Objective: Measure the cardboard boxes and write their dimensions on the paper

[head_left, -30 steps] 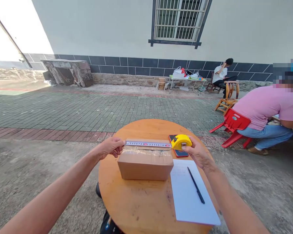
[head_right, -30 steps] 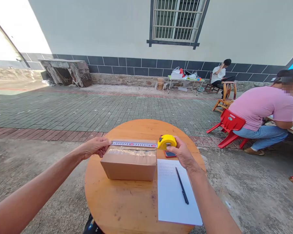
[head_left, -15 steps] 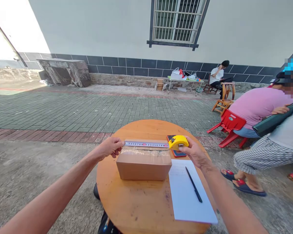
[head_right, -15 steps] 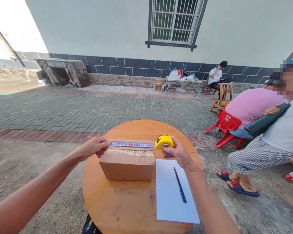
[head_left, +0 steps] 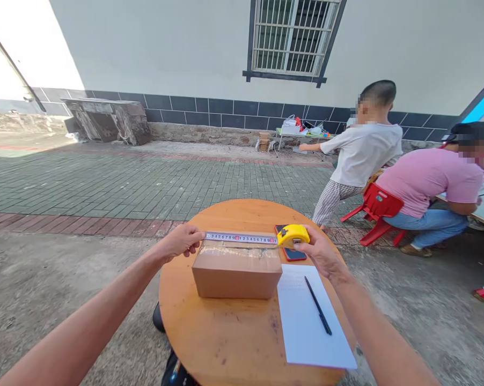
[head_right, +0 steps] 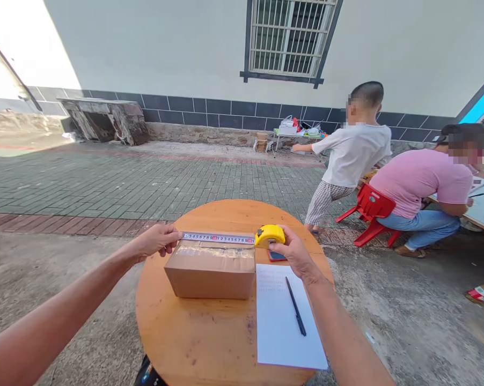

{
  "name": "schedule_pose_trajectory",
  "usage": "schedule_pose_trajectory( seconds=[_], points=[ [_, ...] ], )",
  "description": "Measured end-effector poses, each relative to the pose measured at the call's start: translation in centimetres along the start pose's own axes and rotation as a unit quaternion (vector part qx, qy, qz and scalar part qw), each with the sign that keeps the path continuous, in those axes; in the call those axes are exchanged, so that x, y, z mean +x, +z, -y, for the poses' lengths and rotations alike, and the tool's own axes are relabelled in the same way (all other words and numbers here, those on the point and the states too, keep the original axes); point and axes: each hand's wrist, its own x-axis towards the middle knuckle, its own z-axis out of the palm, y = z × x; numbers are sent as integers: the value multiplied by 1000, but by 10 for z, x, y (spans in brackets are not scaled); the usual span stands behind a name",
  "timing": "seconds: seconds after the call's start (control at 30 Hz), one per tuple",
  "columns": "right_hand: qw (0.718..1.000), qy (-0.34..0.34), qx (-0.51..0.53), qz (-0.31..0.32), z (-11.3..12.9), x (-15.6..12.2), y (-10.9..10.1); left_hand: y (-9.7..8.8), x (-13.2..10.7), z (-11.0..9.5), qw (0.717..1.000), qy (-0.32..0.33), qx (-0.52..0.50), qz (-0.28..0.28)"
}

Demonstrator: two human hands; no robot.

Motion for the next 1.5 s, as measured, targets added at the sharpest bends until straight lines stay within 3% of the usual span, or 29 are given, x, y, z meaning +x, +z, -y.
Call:
schedule_pose_trajectory(
  seconds=[0.13, 0.27, 0.43, 0.53, 0.67, 0.83, 1.2, 1.5],
  points=[
    [999, -28, -16, -18, 17, -8, 3, -17, -1, -13, 999, 24, -9, -27],
    [991, -65, -98, -57, 40, -47, 19, -22, 4, -36, 998, 49, -33, -21],
    [929, -159, -304, -141, 37, -122, 70, 16, 30, -62, 995, 87, -31, 28],
    [888, -215, -375, -154, 21, -146, 101, 48, 48, -71, 992, 112, -14, 50],
    [843, -268, -436, -165, 7, -149, 118, 78, 59, -74, 989, 130, 15, 69],
    [841, -237, -458, -165, 5, -151, 120, 95, 60, -68, 985, 131, 52, 100],
    [842, -213, -445, -216, -5, -146, 149, 105, 67, -61, 982, 155, 72, 80],
    [838, -194, -443, -252, -8, -160, 163, 107, 64, -52, 970, 183, 70, 144]
  ],
)
